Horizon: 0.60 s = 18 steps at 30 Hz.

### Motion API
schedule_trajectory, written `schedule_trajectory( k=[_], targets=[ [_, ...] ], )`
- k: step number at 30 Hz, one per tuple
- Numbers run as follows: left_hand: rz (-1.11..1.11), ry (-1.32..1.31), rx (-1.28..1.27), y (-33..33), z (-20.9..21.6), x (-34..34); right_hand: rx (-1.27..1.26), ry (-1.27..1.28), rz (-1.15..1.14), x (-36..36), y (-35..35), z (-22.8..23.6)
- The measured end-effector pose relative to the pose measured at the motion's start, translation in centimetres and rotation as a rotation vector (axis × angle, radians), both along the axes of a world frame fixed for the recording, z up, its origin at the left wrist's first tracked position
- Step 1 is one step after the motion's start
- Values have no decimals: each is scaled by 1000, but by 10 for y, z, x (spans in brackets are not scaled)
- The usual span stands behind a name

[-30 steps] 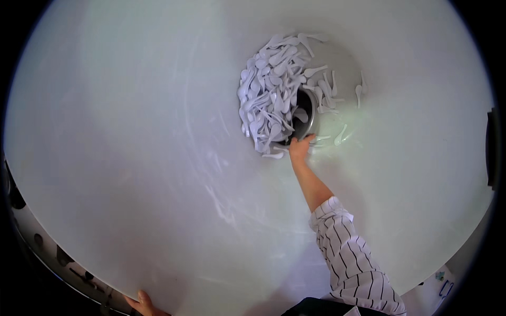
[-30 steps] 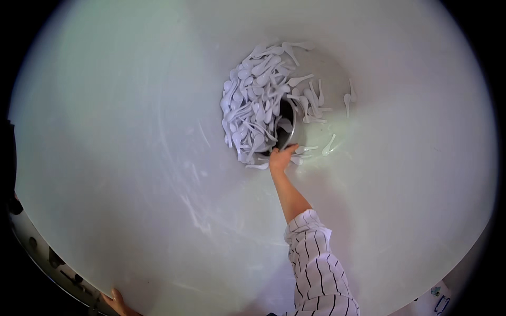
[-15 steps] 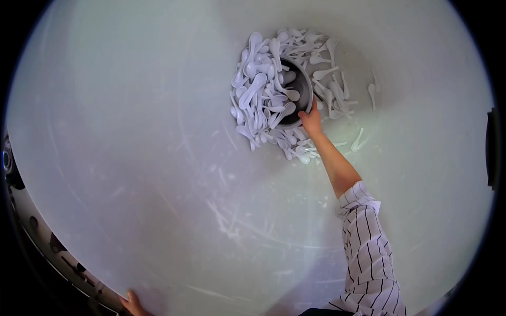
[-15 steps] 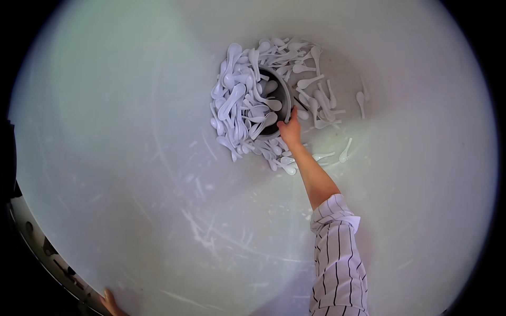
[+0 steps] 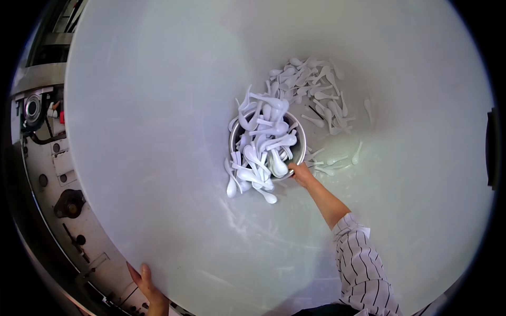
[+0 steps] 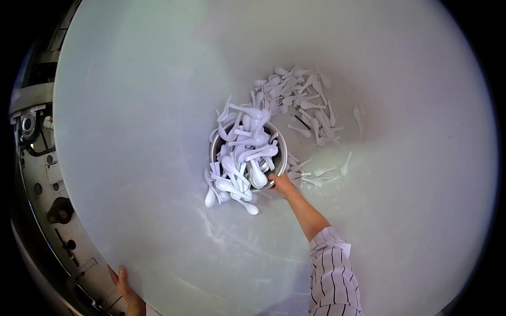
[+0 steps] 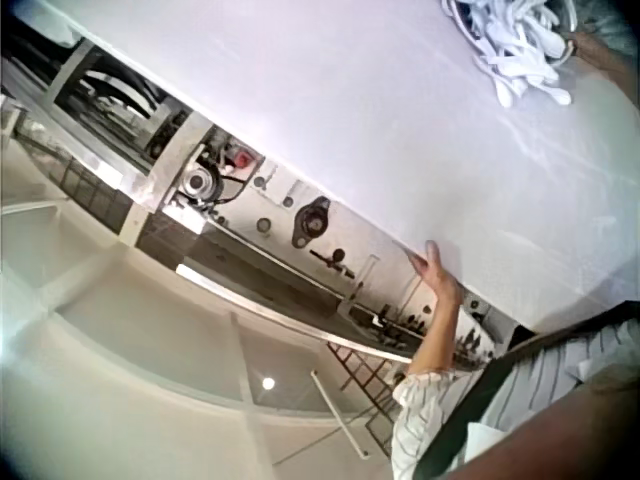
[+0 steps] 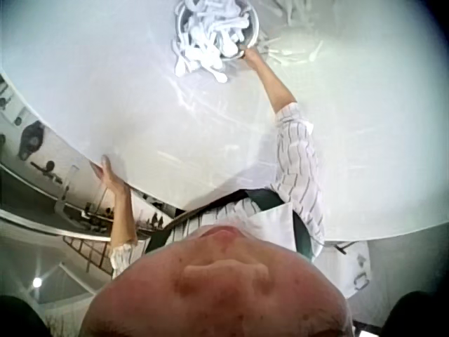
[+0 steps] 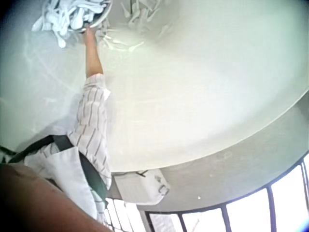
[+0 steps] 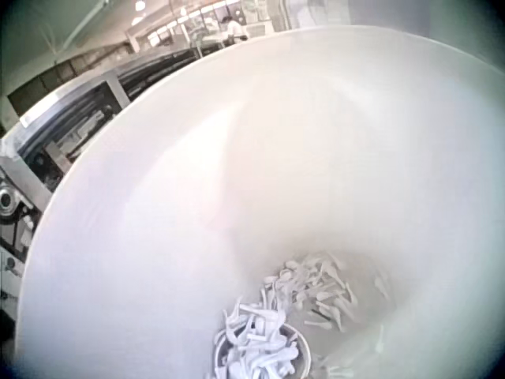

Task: The person takes plastic spoons from a large bin and places one in each bowl on a moving conveyor belt. Then, the person moves to a packaging machine and operates the controls to seal the bowls with plastic film.

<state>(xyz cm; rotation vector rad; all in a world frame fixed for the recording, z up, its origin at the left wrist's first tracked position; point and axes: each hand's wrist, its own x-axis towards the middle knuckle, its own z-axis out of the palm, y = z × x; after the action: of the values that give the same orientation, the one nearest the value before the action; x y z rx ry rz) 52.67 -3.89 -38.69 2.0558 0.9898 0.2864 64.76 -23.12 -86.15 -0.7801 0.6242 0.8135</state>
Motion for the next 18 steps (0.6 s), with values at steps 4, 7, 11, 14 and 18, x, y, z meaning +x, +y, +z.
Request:
schedule_trajectory(
  k=[4,7,11,14,18],
  targets=[
    [-25,-9,34,-27,-17,4,218,-64,-121,-10,-7,10],
    [-74,-3,74,-43,-29,-5,162,-3,-228,-18,-32,22],
    [-137,-88,-4,-30,-44,1,-16,-238,-123,-10,-59,68],
    [-181,-168,91,-10,-62,5,77,-257,-164,-16,-73,142],
    [-431,-238,831,2,-89,34,-34,-458,-125,-30,-80,224]
  ],
)
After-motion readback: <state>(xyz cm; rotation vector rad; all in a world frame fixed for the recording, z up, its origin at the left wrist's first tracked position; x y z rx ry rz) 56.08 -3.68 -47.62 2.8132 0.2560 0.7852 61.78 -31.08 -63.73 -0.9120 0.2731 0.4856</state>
